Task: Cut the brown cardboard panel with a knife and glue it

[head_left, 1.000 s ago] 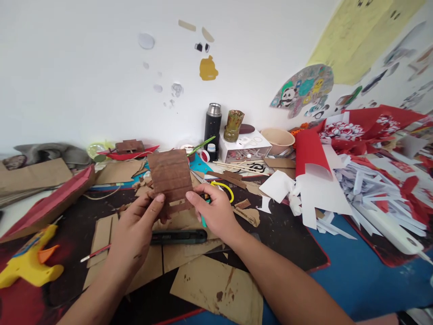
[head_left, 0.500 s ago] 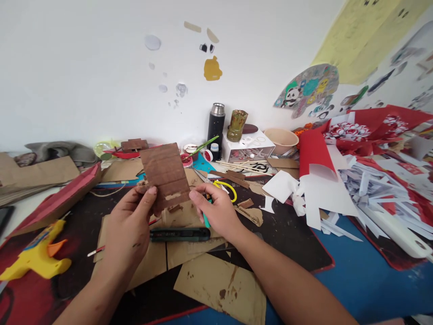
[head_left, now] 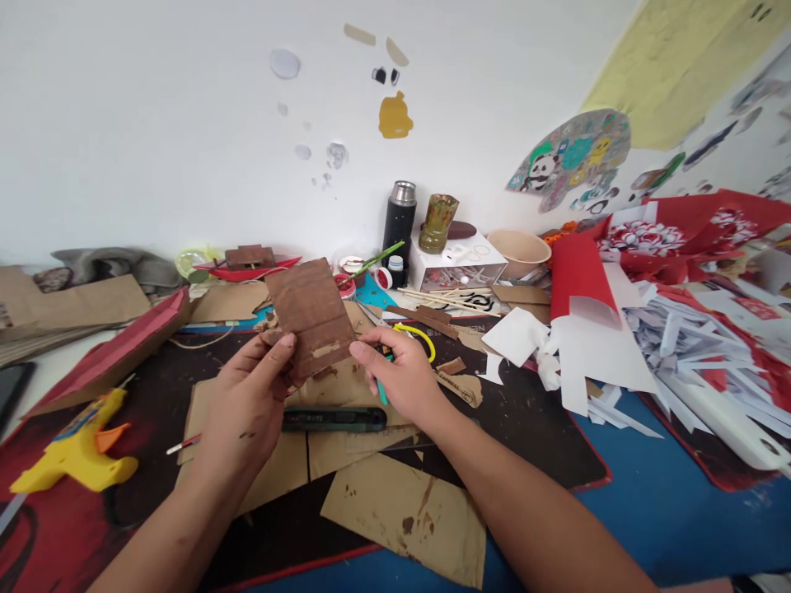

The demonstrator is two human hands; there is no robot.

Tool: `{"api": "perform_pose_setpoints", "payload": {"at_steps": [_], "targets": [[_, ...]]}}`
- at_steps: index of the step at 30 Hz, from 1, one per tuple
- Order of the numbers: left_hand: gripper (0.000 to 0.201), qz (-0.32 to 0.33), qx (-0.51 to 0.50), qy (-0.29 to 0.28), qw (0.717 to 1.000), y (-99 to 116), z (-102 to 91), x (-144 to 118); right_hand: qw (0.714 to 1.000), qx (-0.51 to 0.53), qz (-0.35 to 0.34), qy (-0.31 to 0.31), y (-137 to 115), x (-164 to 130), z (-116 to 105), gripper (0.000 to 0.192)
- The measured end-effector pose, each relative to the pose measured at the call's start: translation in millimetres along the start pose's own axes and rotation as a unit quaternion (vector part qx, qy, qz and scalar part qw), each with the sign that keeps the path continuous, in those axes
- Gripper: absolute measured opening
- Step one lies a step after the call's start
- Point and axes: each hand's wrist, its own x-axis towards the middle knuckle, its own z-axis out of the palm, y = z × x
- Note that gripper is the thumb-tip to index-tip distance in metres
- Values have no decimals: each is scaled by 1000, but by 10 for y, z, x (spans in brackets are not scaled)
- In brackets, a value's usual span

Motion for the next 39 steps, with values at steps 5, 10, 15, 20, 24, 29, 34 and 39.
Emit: {"api": "perform_pose_setpoints", "payload": {"at_steps": [5,10,15,20,24,29,34,39], "targets": [[34,19,8,-5,1000,23,12,-29,1000,13,-4,-10,-10,-10,8,42],[37,36,21,2,999,31,15,-34,1000,28,-3,-13,-17,-12,16,41],[46,3,31,-25,999,11,-4,-22,1000,19,0,-5,-22,-8,10,37],[64,-65,40,-48,996,-6,-28,-14,1000,21,5,8,-22,5,4,35],[67,-99,18,-52,994,16,-13,-13,1000,15,6,7,-22,0,3,35],[66,-143,-27,-65,987,44,6,-16,1000,14,7,8,-3,-5,2,35],[58,-143,-51,-73,986,24,-9,-26,1000,12,3,6,24,4,-2,38],[68,-99,1,-62,993,37,-36,6,1000,16,2,7,28,33,-28,38]]}}
